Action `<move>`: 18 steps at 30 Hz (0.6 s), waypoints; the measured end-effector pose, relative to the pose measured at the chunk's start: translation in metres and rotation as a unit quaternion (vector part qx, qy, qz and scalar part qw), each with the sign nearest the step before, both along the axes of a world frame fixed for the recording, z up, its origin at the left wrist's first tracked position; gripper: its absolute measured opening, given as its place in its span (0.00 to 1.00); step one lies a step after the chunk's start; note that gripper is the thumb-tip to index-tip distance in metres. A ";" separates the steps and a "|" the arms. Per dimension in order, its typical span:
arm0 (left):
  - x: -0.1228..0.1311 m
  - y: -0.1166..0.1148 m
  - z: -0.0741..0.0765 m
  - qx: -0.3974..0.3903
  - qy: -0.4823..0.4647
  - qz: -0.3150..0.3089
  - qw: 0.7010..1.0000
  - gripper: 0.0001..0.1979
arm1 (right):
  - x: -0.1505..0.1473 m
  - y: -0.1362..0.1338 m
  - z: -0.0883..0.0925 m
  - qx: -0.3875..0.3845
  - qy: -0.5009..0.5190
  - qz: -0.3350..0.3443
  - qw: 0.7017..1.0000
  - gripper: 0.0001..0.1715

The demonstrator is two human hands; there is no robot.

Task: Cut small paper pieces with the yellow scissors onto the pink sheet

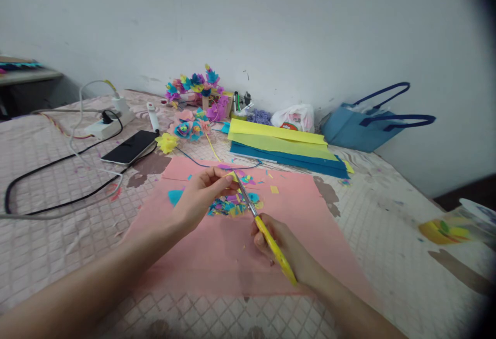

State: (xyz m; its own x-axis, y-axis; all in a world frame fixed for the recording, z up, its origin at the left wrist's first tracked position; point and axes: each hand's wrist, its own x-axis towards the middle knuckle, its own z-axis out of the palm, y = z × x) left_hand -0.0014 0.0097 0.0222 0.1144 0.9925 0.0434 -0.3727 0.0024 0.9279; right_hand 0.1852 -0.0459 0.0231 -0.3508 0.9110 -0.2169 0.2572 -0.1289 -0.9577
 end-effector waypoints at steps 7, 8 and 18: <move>0.000 0.000 0.002 -0.006 -0.006 0.003 1.000 0.09 | 0.000 0.001 -0.005 0.000 0.023 -0.021 1.000 0.19; 0.000 0.000 0.003 -0.007 -0.007 0.003 1.000 0.09 | -0.001 0.002 -0.006 -0.011 0.030 -0.028 0.999 0.19; 0.001 -0.001 0.004 -0.024 -0.018 -0.005 1.000 0.10 | 0.003 0.003 -0.018 -0.088 0.062 -0.011 0.994 0.28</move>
